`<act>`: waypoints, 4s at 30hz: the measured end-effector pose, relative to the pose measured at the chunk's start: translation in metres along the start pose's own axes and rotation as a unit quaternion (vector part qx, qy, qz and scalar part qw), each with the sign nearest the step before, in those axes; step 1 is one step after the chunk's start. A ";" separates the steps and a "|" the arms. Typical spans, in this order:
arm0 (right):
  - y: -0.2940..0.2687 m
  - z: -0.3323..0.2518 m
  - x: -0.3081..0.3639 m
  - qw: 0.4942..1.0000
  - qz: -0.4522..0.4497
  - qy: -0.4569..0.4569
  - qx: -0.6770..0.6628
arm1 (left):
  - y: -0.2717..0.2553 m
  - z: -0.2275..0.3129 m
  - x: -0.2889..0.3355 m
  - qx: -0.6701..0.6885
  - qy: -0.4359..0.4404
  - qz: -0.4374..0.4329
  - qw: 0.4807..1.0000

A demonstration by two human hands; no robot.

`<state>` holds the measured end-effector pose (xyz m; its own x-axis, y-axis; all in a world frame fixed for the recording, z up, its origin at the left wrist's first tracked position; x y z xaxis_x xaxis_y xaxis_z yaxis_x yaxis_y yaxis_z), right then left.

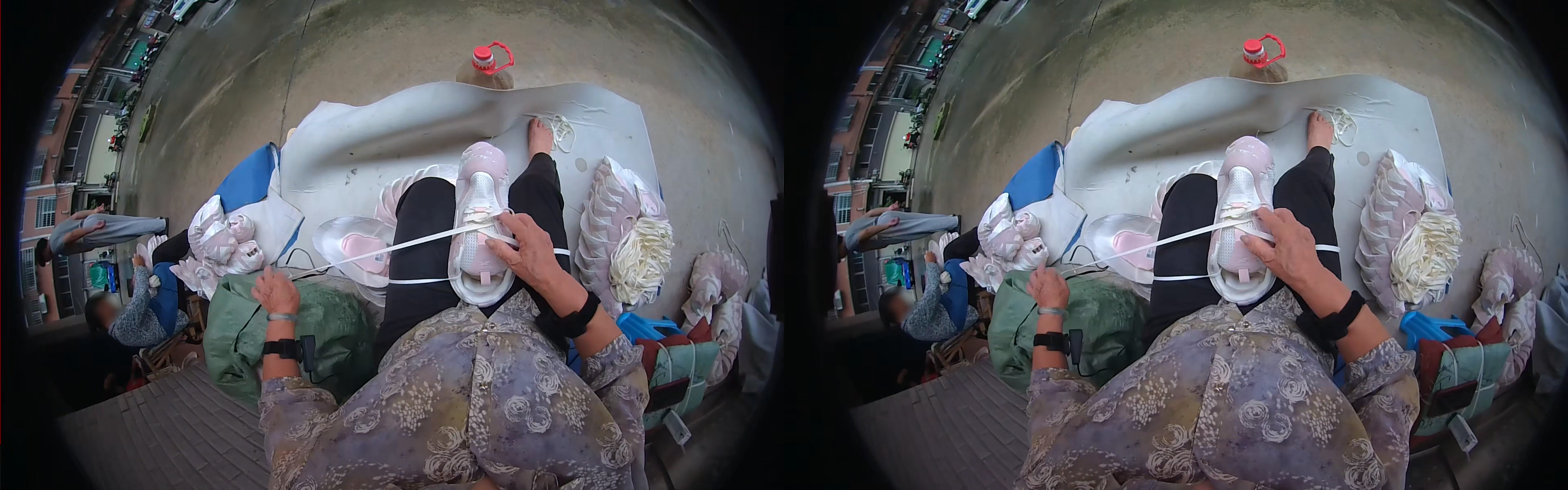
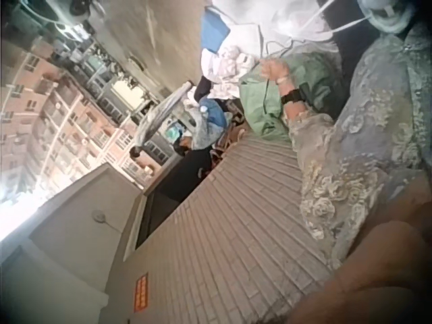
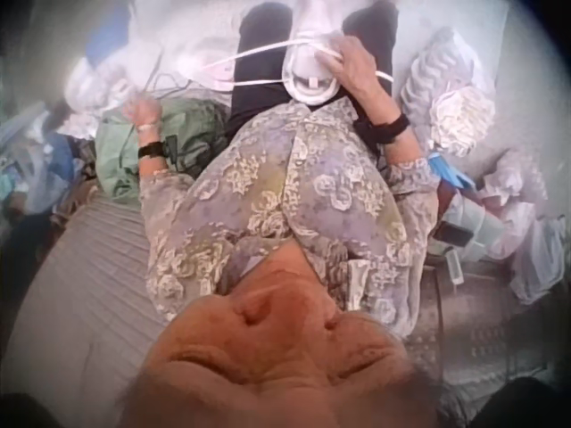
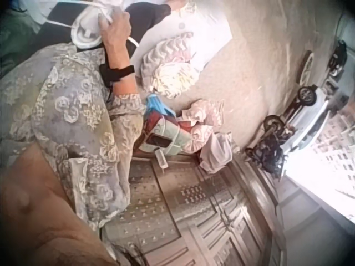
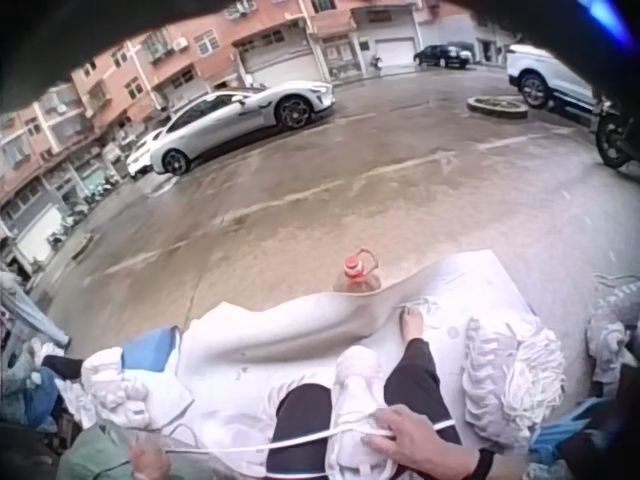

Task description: The recorder is threading laces through the eyelets of a pink and white sneaker.

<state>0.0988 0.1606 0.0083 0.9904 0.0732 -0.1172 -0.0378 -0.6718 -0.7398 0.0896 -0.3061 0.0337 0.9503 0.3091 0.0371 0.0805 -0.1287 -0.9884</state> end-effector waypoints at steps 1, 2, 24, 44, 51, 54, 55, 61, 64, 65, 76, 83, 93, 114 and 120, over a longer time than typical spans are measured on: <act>0.001 0.000 0.000 1.000 -0.002 0.002 0.002 | -0.002 0.022 0.004 0.028 0.084 0.014 0.996; 0.002 0.000 -0.002 0.999 0.015 0.026 -0.034 | -0.006 0.045 0.010 0.055 0.165 0.030 0.984; 0.000 0.014 -0.027 0.818 -0.100 0.271 -0.497 | -0.023 0.272 0.044 0.441 0.440 0.019 0.782; 0.012 0.019 -0.032 0.967 -0.023 0.207 -0.145 | -0.036 0.271 0.045 0.483 0.437 -0.072 0.755; 0.012 0.024 -0.025 0.954 -0.013 0.206 -0.219 | -0.067 0.222 0.024 0.484 0.400 -0.192 0.754; 0.001 0.025 -0.018 0.926 -0.050 0.229 -0.295 | -0.061 0.196 0.017 0.509 0.343 -0.259 0.745; -0.002 0.028 -0.013 0.945 -0.062 0.202 -0.252 | -0.058 0.192 0.020 0.512 0.320 -0.300 0.738; -0.035 0.002 0.004 0.997 -0.052 -0.016 0.062 | -0.061 0.198 0.030 0.466 0.391 -0.169 0.776; -0.044 0.001 0.005 0.985 -0.022 -0.072 0.154 | -0.075 0.203 0.026 0.349 0.555 0.074 0.752; -0.045 0.002 0.004 0.979 -0.026 -0.079 0.185 | -0.082 0.204 0.025 0.304 0.574 0.111 0.752; -0.045 0.024 0.012 0.958 -0.073 -0.145 0.235 | -0.023 0.153 0.028 0.223 0.519 0.018 0.825; -0.109 0.102 0.046 0.967 0.008 -0.081 0.243 | -0.003 0.048 -0.016 0.270 0.365 0.072 0.888; -0.236 0.221 0.106 0.911 0.121 -0.003 0.393 | 0.006 -0.093 -0.067 0.282 0.105 0.038 0.953; -0.017 0.025 -0.009 0.819 -0.257 0.309 -0.410 | -0.014 0.277 0.027 0.672 0.006 -0.515 0.532; -0.012 0.028 -0.020 0.848 -0.064 0.276 -0.447 | -0.021 0.294 0.029 0.713 0.008 -0.415 0.565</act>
<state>0.0761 0.1876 0.0012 0.8993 -0.0033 0.4373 -0.0540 -0.9931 0.1037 0.0270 -0.0176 0.0120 0.7673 -0.3039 0.5647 0.1870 0.9483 0.2563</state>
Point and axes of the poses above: each hand's wrist, its own x-axis away from the middle knuckle, its own y-axis out of the palm, z = x × y, the point moved 1 cm from there along -x, towards the middle knuckle, and after that the axes turned 9 degrees about x, right-handed, at the moved point
